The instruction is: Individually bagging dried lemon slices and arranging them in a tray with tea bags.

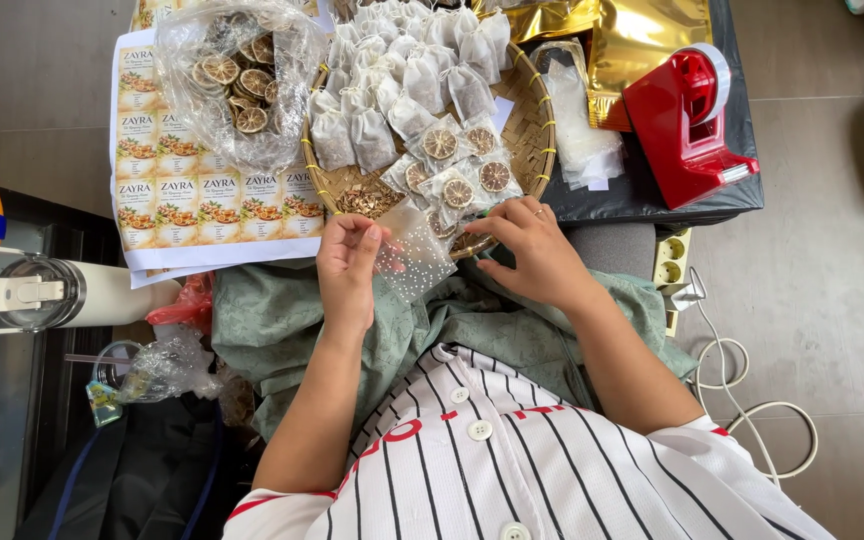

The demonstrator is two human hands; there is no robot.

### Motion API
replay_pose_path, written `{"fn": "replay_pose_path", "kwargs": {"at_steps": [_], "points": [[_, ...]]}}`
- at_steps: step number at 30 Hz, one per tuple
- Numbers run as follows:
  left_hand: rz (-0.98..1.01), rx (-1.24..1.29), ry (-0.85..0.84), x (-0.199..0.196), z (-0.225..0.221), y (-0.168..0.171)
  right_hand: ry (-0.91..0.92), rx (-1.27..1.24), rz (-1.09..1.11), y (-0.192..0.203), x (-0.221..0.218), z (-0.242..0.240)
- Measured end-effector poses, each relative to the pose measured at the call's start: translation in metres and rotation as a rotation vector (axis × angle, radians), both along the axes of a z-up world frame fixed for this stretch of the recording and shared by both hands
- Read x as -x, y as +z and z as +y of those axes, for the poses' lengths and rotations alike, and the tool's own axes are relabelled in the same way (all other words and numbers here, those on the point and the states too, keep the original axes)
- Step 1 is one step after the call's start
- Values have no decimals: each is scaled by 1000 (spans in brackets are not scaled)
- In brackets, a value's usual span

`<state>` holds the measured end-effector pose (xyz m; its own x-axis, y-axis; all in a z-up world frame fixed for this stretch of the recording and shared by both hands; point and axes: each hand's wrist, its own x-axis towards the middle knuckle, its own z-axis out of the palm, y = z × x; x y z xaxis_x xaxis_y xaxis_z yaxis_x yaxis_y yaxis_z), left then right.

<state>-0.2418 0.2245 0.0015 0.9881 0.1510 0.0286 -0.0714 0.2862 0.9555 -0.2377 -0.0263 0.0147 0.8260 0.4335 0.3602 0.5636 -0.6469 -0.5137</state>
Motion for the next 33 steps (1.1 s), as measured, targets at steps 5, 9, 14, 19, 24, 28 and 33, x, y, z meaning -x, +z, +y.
{"fn": "replay_pose_path", "kwargs": {"at_steps": [5,9,14,19,24,28,33], "points": [[-78,-220,-60,-14,3,2,33,-130,-19,31,-9,13],[-114,-292,-128,-25,-10,28,54,-13,-249,41,-22,39],[-164,-328,-114,-38,-10,41,16,-44,-332,16,-41,52],[-206,-337,-105,-49,-8,36,12,-79,-361,7,-48,55],[-248,-157,-379,-53,-5,26,-53,-203,-329,29,-46,54],[-206,-144,-574,-52,-5,22,-51,-409,-146,27,-48,53],[-214,-272,-622,-60,-2,10,25,-543,-16,32,-52,58]]}}
